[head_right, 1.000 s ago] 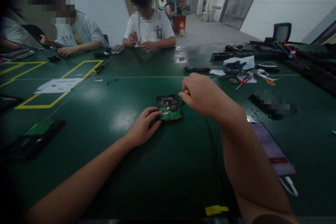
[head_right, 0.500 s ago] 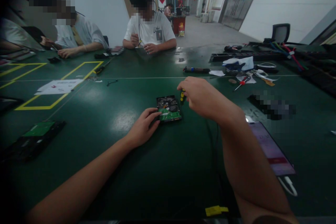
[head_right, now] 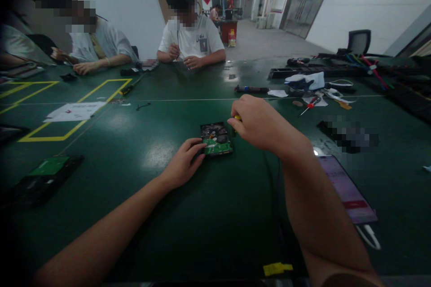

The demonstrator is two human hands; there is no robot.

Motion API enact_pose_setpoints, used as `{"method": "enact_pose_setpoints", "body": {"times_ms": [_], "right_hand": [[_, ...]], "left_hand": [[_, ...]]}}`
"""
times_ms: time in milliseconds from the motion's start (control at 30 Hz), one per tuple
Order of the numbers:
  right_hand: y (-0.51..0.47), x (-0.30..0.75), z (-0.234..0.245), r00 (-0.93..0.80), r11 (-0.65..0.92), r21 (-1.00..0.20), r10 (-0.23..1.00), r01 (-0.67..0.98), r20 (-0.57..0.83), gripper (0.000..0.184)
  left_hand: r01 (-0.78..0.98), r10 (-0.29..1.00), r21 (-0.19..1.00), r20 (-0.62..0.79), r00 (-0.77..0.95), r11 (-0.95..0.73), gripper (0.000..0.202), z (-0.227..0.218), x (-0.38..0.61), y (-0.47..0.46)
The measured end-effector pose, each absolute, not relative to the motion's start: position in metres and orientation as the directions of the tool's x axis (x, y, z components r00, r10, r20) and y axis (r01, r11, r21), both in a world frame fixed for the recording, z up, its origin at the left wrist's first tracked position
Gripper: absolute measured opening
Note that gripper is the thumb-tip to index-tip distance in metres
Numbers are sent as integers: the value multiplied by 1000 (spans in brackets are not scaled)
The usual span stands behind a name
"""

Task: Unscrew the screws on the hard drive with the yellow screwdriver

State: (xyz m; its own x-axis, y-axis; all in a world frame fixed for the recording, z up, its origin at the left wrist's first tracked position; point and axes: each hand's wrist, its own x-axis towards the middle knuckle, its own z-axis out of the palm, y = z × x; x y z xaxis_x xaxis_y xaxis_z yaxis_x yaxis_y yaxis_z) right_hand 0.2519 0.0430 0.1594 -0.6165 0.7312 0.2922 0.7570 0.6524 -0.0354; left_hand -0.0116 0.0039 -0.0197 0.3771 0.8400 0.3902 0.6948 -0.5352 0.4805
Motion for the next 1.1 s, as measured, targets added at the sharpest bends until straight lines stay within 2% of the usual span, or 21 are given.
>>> {"method": "enact_pose_setpoints", "body": {"times_ms": [200,533,733,900,1100], "right_hand": [[43,252,161,-623,656,-49,736,753,267,15],[41,251,160,-632,668,-121,738,734,238,34],[40,252,166,-590,623,-111,774,774,231,16],[41,251,166,-556,590,-61,786,805,269,23],[42,249,161,-586,624,-79,764,778,270,16]], "left_hand": [[702,841,475,394,370,-531,37,-21,-12,4],[690,837,484,398,375,-539,37,-19,-12,4],[690,831,475,411,375,-546,38,-22,-12,5],[694,836,477,400,375,-539,38,-20,-12,4],[697,840,478,395,373,-534,38,-18,-11,4]]}}
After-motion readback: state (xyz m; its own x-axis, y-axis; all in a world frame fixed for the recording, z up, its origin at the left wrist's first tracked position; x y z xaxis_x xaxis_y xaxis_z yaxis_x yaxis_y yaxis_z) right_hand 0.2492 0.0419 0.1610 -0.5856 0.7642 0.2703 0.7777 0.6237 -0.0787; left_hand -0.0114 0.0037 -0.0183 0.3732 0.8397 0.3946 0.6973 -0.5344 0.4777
